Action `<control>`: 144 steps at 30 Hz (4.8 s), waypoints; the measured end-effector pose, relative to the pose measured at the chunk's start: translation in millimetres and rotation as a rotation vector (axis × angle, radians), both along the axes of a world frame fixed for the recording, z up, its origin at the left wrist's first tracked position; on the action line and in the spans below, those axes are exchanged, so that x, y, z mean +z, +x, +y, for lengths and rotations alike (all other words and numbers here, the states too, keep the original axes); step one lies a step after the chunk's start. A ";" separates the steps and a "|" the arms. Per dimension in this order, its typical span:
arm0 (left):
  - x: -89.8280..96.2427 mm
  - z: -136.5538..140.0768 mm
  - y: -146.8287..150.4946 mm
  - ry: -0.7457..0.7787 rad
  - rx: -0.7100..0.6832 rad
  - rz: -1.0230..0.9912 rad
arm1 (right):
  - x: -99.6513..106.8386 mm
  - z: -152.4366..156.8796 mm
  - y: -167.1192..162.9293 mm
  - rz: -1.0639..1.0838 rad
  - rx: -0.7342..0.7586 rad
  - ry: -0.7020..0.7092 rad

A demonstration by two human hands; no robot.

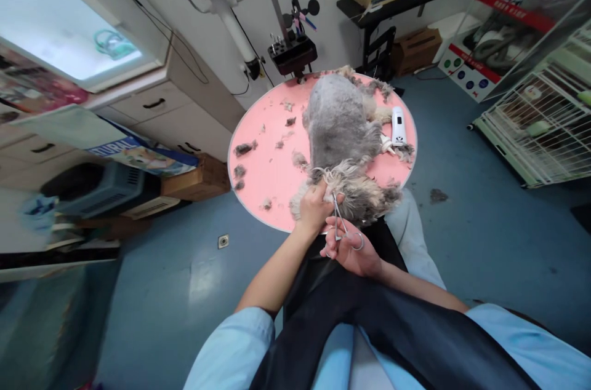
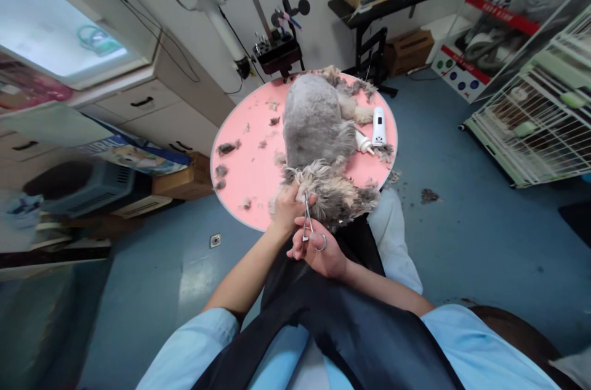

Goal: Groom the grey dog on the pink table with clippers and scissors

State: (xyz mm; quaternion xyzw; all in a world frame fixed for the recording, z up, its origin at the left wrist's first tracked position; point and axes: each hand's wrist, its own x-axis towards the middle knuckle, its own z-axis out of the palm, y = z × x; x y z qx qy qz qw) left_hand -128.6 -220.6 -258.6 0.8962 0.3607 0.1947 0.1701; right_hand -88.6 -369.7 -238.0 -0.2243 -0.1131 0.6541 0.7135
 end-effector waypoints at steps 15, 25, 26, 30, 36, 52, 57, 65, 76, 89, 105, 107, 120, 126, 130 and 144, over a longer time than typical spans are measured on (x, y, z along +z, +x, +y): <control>-10.0 -3.9 -4.7 0.033 0.000 -0.016 | -16.1 -19.3 -0.6 -0.430 -0.080 -0.041; -7.6 -2.5 -3.0 0.027 0.004 -0.067 | -17.2 -27.8 2.9 -0.484 0.062 0.025; -7.7 -3.1 -2.9 0.027 0.006 -0.073 | -18.3 -24.9 4.0 -0.447 0.043 0.029; -10.1 -5.6 -2.9 0.032 0.013 -0.085 | -21.6 -14.1 5.8 -0.360 -0.006 0.023; -17.0 -4.2 -3.8 0.086 0.011 -0.096 | -19.5 -7.3 2.2 -0.450 -0.042 -0.043; -17.1 -4.4 -5.0 0.089 -0.006 -0.123 | -19.7 -17.8 11.5 -0.441 0.053 -0.021; -18.9 -4.0 -5.6 0.143 -0.005 -0.131 | -11.9 -8.5 9.0 -0.493 0.009 -0.107; -23.0 -3.0 -7.4 0.141 -0.061 -0.148 | -12.0 -21.5 11.9 -0.683 0.057 -0.166; -20.0 -4.2 -9.2 0.092 -0.065 -0.112 | -35.1 -35.4 12.9 -1.079 0.040 0.008; -19.4 -6.4 -8.0 0.122 -0.054 -0.134 | -11.6 -17.0 13.5 -0.554 0.057 -0.169; -18.5 -7.3 -6.3 0.087 -0.042 -0.100 | -20.3 -31.6 15.7 -0.467 0.088 -0.078; -20.8 -7.8 -6.4 0.093 -0.036 -0.115 | -20.0 -25.8 17.3 -0.384 0.068 -0.058; -18.1 -8.8 -6.0 0.086 -0.010 -0.142 | -14.2 -27.2 2.5 -0.313 0.053 -0.018; -18.2 -10.7 -5.1 0.112 0.013 -0.109 | -14.5 -12.4 -2.7 -0.324 0.021 -0.057; -19.3 -10.3 -5.0 0.142 0.032 -0.098 | -15.6 -8.6 -7.0 -0.330 -0.013 -0.095; -17.6 -10.7 -5.6 0.097 -0.016 -0.145 | -12.7 -34.3 -5.5 -0.232 -0.106 -0.027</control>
